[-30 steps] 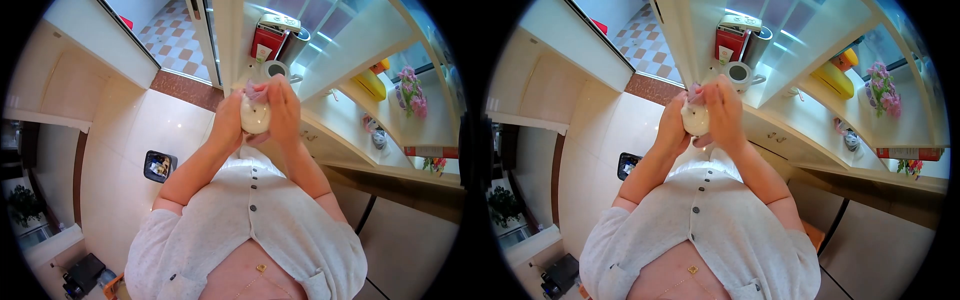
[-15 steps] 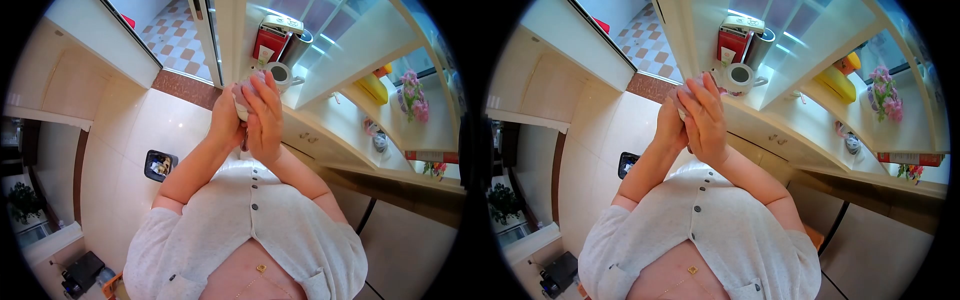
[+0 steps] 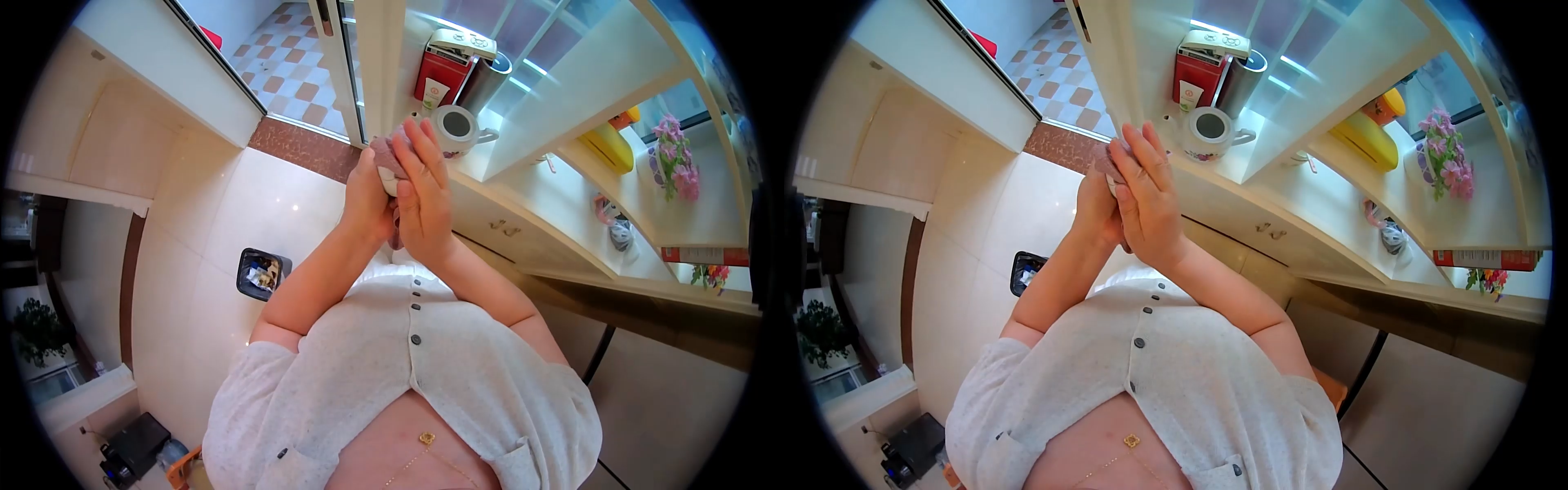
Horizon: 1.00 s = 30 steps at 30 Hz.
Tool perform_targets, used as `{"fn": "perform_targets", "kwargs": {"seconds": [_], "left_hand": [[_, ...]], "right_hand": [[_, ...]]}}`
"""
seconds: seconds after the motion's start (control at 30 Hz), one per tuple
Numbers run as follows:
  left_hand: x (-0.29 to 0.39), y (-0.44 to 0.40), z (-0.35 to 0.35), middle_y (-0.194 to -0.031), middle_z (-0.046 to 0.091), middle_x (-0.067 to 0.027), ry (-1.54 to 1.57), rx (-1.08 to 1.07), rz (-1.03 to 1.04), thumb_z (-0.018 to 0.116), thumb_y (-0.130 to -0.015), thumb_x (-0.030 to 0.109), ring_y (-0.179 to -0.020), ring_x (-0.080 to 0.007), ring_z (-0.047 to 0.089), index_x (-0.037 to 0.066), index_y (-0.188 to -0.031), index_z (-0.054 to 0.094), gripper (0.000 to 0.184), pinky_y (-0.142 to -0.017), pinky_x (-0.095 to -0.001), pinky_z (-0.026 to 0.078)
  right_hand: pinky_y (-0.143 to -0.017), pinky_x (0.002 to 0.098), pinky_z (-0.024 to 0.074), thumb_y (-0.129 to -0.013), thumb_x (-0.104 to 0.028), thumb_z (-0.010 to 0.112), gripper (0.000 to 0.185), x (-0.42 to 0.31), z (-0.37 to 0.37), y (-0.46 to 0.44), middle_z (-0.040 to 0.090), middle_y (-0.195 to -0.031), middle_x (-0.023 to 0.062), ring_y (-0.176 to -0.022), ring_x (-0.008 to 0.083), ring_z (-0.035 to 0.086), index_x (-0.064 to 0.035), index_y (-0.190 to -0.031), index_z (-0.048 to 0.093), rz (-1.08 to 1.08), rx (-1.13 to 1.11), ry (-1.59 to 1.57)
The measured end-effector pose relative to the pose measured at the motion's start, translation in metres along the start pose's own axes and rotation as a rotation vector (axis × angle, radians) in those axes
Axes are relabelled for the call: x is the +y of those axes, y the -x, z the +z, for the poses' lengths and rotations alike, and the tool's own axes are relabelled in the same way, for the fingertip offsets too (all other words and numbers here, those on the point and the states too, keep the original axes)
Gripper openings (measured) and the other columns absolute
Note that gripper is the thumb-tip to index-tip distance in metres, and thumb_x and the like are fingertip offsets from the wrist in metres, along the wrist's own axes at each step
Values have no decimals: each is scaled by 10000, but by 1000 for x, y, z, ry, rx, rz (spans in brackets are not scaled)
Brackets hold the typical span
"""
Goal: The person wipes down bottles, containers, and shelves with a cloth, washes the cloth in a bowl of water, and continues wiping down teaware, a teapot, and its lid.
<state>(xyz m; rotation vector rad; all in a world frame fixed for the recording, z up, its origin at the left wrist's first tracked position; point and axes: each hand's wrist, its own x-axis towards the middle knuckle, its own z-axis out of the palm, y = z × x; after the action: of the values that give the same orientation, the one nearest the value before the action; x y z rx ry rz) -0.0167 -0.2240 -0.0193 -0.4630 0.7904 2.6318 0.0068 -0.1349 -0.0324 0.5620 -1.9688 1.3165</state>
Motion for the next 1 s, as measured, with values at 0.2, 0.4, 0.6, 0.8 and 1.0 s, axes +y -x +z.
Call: {"fn": "perform_targets", "kwargs": {"seconds": [0.2,0.4,0.6,0.8,1.0], "left_hand": [[10,1,-14,-961,618,-22,-275,-122,-88,407,-1012,353,-718,-135,626,127,-1123,541,286,-405,-237,404],[16,-1,-26,-847,609,-21,-161,-307,-240,455,-981,315,-546,-99,527,111,-1063,567,246,-367,-200,350],[16,-1,-23,-829,598,-26,-152,-156,-100,449,-992,334,-487,-96,474,110,-1011,575,258,-350,-186,331],[17,-7,-34,-831,598,-44,-18,-288,-304,400,-993,323,-559,-109,517,101,-1084,577,298,-393,-203,359],[12,-1,-13,-802,589,-27,-133,-85,-65,441,-973,319,-492,-99,484,93,-984,561,255,-361,-195,356]], "right_hand": [[-1025,354,425,-1053,-254,398,383,16,-22,-22,615,-1242,162,-1178,286,573,48,-1168,603,528,-180,-772],[-889,355,498,-1036,-374,450,413,27,-38,-22,659,-1021,121,-960,207,628,9,-1057,602,1047,183,-1566],[-794,291,532,-999,-243,568,276,-2,-42,-7,669,-975,86,-876,152,638,18,-1071,624,877,144,-932],[-701,231,514,-938,-83,644,156,-14,-38,-15,656,-969,70,-828,105,628,23,-1050,669,925,211,-951],[-656,222,495,-875,-47,701,79,-26,-23,-4,604,-976,73,-761,111,627,3,-931,727,438,48,-120]]}}
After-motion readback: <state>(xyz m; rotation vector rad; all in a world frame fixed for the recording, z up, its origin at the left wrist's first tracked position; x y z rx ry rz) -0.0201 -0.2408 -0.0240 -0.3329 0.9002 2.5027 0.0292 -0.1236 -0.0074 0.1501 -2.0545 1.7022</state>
